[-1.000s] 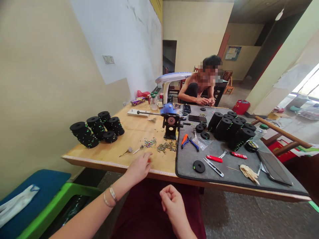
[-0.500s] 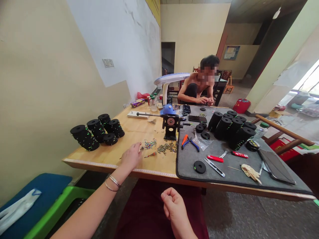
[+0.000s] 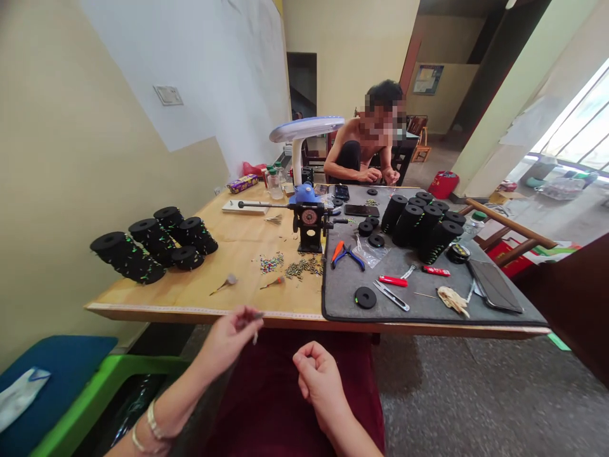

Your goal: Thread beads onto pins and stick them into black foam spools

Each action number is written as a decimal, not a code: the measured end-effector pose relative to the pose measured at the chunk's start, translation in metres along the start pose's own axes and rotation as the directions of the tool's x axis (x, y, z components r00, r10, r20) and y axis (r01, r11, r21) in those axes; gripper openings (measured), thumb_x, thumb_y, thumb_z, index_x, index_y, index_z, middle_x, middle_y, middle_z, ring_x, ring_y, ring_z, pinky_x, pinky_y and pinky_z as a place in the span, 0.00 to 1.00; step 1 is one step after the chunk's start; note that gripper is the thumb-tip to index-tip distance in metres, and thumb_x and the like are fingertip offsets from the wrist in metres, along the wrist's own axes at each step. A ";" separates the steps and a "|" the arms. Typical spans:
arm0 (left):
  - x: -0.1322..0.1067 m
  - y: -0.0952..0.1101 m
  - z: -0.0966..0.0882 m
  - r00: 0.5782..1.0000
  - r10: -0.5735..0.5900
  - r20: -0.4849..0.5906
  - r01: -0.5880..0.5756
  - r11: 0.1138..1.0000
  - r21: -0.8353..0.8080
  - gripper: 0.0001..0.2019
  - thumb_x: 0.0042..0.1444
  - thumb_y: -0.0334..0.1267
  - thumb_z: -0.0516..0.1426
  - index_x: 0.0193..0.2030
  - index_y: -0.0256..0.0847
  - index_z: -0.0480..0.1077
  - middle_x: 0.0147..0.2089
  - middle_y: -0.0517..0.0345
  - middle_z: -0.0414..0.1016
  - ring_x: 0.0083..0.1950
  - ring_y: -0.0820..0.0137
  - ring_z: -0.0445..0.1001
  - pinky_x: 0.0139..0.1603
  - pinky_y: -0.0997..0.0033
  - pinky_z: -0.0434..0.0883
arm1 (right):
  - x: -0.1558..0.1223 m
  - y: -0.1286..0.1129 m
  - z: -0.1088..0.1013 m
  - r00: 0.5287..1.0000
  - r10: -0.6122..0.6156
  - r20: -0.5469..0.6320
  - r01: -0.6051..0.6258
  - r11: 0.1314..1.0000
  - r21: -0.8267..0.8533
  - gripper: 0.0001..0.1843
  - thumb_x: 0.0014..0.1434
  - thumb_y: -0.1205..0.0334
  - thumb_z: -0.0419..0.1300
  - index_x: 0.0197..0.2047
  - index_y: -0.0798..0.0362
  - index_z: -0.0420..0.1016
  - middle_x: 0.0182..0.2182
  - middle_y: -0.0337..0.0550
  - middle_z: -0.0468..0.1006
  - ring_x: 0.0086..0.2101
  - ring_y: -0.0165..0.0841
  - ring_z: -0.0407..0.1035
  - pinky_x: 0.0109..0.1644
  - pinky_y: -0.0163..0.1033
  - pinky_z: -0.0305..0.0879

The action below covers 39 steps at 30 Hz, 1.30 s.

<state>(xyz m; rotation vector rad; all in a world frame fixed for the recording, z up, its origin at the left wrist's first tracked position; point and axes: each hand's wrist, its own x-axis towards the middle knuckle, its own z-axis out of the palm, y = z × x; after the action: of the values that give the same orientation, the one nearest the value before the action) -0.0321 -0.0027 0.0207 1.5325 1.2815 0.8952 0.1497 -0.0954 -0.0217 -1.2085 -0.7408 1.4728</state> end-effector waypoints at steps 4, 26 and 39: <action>-0.048 -0.015 0.032 0.897 -0.312 0.313 0.414 0.841 -0.349 0.12 0.45 0.42 0.63 0.29 0.38 0.66 0.23 0.67 0.64 0.20 0.80 0.57 0.21 0.79 0.54 | -0.002 0.001 0.008 0.999 0.044 0.022 -0.042 0.994 -0.098 0.22 0.48 0.43 0.63 0.27 0.52 0.62 0.08 0.22 0.55 0.10 0.19 0.44 0.16 0.28 0.35; -0.060 -0.022 0.057 0.909 -0.256 0.328 0.376 0.842 -0.386 0.16 0.48 0.47 0.62 0.28 0.38 0.63 0.23 0.62 0.70 0.22 0.76 0.66 0.25 0.75 0.63 | 0.005 0.013 0.011 1.000 0.000 -0.015 -0.004 0.968 -0.252 0.17 0.49 0.48 0.61 0.25 0.52 0.63 0.11 0.30 0.67 0.11 0.21 0.51 0.16 0.28 0.44; -0.058 -0.026 0.057 0.866 -0.331 0.374 0.499 0.622 -0.604 0.14 0.44 0.40 0.66 0.28 0.36 0.65 0.27 0.62 0.66 0.29 0.75 0.68 0.29 0.75 0.68 | 0.004 0.014 0.007 0.995 0.097 -0.004 -0.096 0.978 -0.188 0.20 0.49 0.44 0.61 0.27 0.52 0.62 0.07 0.25 0.60 0.10 0.20 0.46 0.15 0.28 0.39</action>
<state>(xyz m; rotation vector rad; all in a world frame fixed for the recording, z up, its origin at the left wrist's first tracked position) 0.0012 -0.0692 -0.0210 0.6644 0.9143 0.7315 0.1384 -0.0945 -0.0327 -1.4010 -0.8496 1.5115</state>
